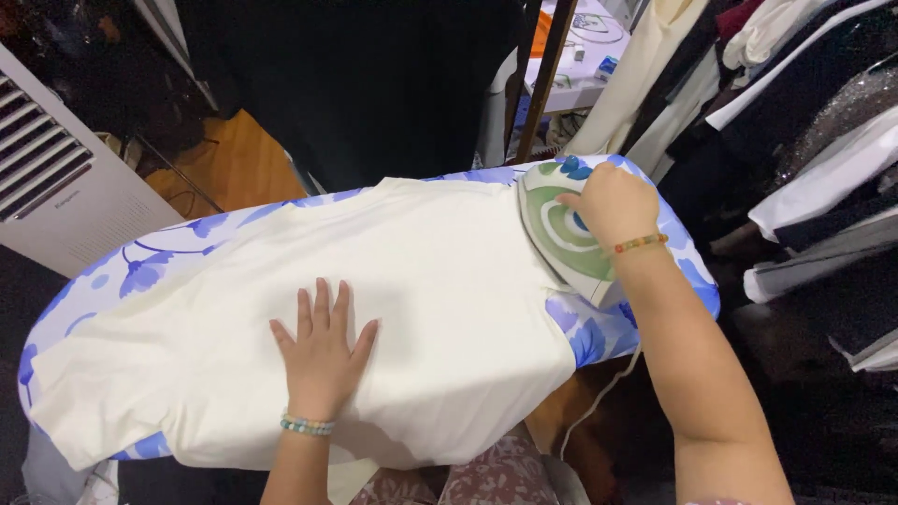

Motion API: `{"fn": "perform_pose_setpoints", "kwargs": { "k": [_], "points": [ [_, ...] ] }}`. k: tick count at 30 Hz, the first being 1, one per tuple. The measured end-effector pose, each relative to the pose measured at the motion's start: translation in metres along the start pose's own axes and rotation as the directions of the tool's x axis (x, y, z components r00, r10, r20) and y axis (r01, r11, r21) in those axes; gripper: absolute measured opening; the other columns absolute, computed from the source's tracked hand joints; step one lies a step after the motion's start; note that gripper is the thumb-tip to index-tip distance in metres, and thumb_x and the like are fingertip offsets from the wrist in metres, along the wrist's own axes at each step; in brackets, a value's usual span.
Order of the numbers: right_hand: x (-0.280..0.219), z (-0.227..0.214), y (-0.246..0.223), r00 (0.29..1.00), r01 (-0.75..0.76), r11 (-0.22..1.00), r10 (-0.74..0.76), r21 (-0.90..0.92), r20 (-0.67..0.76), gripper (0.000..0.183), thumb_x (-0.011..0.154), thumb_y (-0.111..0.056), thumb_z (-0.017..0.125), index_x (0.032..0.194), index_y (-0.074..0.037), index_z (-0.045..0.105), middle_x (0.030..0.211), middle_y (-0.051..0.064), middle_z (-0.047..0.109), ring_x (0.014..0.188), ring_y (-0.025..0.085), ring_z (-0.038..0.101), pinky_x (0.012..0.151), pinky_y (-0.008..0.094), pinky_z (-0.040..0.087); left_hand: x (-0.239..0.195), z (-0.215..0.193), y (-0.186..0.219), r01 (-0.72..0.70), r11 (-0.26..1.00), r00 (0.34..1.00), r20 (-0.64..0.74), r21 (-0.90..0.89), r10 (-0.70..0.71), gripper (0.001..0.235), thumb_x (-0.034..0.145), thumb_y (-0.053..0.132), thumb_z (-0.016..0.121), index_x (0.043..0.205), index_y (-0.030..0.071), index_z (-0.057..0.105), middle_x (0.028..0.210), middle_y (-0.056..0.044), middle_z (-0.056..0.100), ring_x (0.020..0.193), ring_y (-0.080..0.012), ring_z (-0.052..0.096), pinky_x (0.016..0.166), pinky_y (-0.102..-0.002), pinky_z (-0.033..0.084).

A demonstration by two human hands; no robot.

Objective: The person irons a white t-shirt on a floral-patterned ironing board. They smooth the fabric with one hand while moving a green and white iron across the shirt, then flip the shirt to iron the other side.

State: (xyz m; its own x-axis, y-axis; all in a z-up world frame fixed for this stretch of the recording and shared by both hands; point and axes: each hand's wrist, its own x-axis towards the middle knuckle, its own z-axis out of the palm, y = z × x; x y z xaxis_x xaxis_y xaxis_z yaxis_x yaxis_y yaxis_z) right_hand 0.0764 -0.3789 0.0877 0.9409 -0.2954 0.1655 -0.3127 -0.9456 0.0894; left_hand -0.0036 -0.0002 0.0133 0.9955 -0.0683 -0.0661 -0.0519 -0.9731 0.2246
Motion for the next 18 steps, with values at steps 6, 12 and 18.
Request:
{"fn": "perform_pose_setpoints", "kwargs": {
  "k": [6,12,18],
  "points": [
    [0.016,0.006,0.015,0.996,-0.072,0.997,0.07,0.034,0.055,0.062,0.094,-0.057,0.065,0.105,0.004,0.065,0.091,0.022,0.073,0.09,0.039,0.075,0.069,0.055,0.061,0.001,0.001,0.0,0.01,1.0,1.0,0.007,-0.003,-0.01,0.073,0.1,0.064,0.031,0.159,0.021,0.028,0.167,-0.014,0.022,0.156,-0.031,0.01,0.116,-0.069,0.0],
    [0.029,-0.001,0.024,0.961,-0.214,0.975,0.2,0.061,0.19,0.063,0.092,-0.066,0.065,0.091,-0.003,0.066,0.074,0.01,0.068,0.067,0.032,0.068,0.055,0.042,0.053,0.01,0.023,-0.015,-0.048,0.999,0.997,-0.052,0.008,0.048,0.079,0.093,0.069,0.023,0.159,0.026,0.018,0.168,-0.004,0.009,0.154,-0.0288,0.003,0.114,-0.07,0.007],
    [0.029,-0.001,0.027,0.961,-0.217,0.976,0.211,0.018,0.18,0.066,0.09,-0.067,0.065,0.108,-0.003,0.065,0.087,0.011,0.073,0.077,0.032,0.072,0.058,0.042,0.056,0.012,0.03,-0.019,-0.059,0.996,0.995,-0.076,0.059,0.064,0.079,0.094,0.07,0.021,0.159,0.026,0.016,0.168,-0.004,0.008,0.154,-0.0293,0.005,0.113,-0.071,0.01]
  ]
}}
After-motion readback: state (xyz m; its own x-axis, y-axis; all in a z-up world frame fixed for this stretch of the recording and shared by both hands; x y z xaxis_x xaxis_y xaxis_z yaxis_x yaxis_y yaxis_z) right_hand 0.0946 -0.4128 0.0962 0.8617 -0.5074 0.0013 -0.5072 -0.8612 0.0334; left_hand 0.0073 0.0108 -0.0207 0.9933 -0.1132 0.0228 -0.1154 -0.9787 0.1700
